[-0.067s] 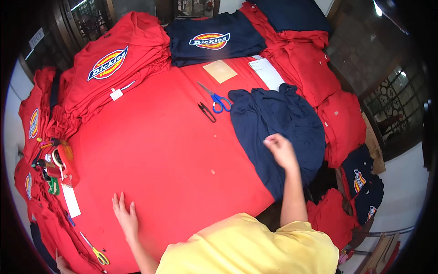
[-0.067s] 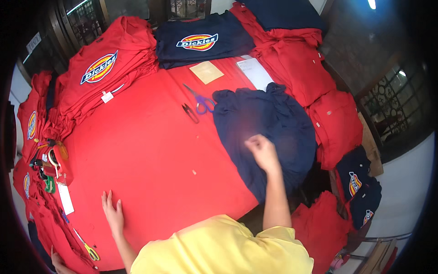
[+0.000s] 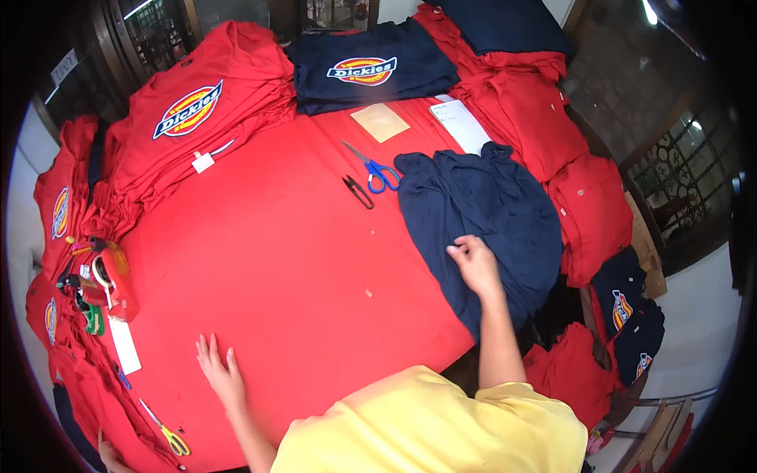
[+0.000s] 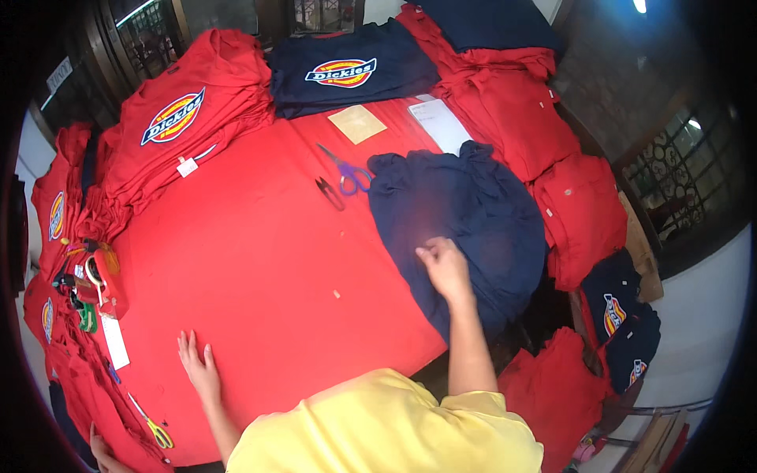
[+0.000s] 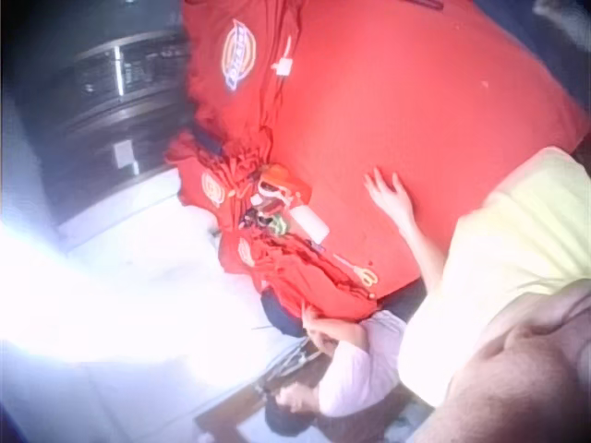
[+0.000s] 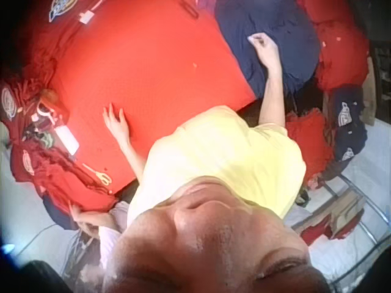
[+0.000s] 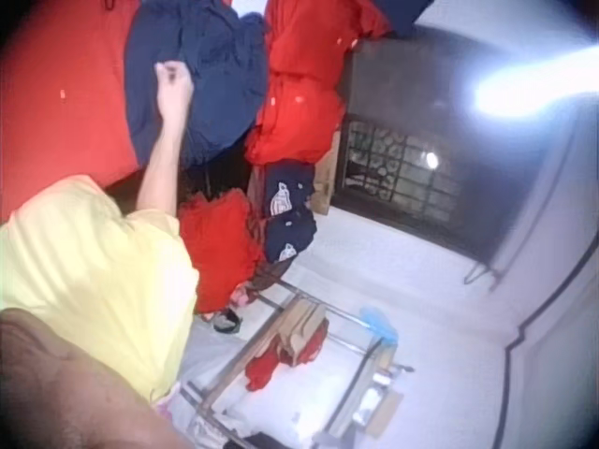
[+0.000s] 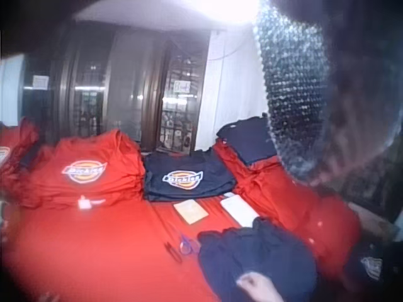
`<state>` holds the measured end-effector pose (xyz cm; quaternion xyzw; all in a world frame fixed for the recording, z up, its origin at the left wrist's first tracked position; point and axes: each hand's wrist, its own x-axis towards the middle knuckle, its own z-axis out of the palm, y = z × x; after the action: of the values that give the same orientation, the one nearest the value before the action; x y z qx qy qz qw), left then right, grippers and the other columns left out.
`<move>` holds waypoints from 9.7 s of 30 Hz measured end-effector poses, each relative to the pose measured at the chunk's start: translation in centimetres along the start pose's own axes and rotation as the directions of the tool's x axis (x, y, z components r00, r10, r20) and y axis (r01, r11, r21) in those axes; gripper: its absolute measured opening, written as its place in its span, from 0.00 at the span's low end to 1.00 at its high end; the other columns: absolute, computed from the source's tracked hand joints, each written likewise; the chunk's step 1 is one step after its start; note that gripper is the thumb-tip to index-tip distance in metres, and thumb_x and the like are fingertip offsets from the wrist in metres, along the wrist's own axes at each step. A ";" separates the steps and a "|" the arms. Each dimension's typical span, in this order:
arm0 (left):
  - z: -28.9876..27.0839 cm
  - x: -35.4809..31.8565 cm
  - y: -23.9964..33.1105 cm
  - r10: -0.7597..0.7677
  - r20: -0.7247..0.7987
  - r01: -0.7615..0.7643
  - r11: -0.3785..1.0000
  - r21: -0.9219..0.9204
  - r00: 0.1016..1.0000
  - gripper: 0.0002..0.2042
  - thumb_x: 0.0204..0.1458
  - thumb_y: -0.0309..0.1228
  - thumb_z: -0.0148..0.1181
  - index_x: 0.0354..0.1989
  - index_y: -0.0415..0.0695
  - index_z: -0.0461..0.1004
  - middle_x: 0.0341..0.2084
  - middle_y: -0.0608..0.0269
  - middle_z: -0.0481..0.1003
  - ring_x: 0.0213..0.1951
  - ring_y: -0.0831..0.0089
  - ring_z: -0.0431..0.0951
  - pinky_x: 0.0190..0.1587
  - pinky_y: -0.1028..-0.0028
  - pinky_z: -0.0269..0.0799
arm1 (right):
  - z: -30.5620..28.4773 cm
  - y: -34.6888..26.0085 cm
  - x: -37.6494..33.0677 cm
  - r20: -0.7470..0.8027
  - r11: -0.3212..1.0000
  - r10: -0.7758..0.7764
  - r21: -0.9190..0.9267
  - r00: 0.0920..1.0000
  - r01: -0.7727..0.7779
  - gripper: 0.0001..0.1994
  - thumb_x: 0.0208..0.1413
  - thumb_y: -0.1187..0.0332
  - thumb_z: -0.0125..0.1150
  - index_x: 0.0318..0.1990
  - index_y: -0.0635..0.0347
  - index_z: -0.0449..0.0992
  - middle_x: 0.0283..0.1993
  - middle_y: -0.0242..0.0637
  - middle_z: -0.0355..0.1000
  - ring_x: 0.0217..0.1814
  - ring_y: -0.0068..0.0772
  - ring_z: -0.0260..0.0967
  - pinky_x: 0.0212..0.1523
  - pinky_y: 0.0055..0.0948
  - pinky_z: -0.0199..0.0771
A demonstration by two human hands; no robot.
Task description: The person folds a navy blue tank top by turning it over, aligning the edges, and smoothing the fabric by hand on a red table alongside other red garments.
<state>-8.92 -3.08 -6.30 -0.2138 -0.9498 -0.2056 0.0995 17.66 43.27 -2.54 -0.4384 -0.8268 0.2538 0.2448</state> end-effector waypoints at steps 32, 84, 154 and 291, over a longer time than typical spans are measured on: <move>-1.1 -5.8 13.6 0.520 0.549 0.638 0.009 -0.770 0.655 0.28 0.57 0.37 0.58 0.64 0.39 0.59 0.54 0.52 0.69 0.56 0.63 0.69 0.59 0.66 0.64 | 1.6 -18.1 -6.8 0.184 0.884 -0.387 0.353 0.903 0.307 0.10 0.57 0.71 0.56 0.45 0.65 0.71 0.40 0.52 0.74 0.42 0.53 0.74 0.42 0.42 0.72; -14.7 -10.0 10.4 -0.050 0.128 0.119 0.775 -0.621 0.991 0.10 0.49 0.28 0.64 0.22 0.38 0.70 0.20 0.63 0.71 0.27 0.75 0.70 0.35 0.76 0.65 | 0.8 -18.9 -14.4 0.426 0.685 -0.722 0.548 0.545 0.480 0.10 0.55 0.64 0.60 0.35 0.62 0.78 0.34 0.43 0.74 0.40 0.43 0.70 0.43 0.36 0.70; -5.8 -11.9 16.6 0.862 0.494 0.386 0.420 -0.821 0.114 0.20 0.56 0.40 0.59 0.53 0.41 0.68 0.45 0.61 0.73 0.48 0.75 0.70 0.48 0.73 0.67 | -22.0 -10.1 -20.7 -0.019 0.113 -0.143 0.993 0.989 0.036 0.25 0.57 0.67 0.60 0.57 0.73 0.62 0.52 0.44 0.71 0.53 0.35 0.71 0.56 0.34 0.69; -7.1 0.0 10.4 -0.136 0.491 0.447 -0.259 -0.856 0.861 0.15 0.62 0.32 0.50 0.49 0.32 0.71 0.47 0.56 0.75 0.51 0.72 0.74 0.56 0.73 0.67 | 8.1 -20.6 -7.8 0.701 0.311 -0.428 0.706 0.570 -0.636 0.19 0.61 0.75 0.48 0.59 0.72 0.63 0.57 0.47 0.69 0.61 0.38 0.66 0.64 0.36 0.63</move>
<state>-3.58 2.40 3.62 0.0061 -0.4767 -0.8428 -0.2497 4.07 24.94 3.03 -0.0989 -0.4825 0.8700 0.0210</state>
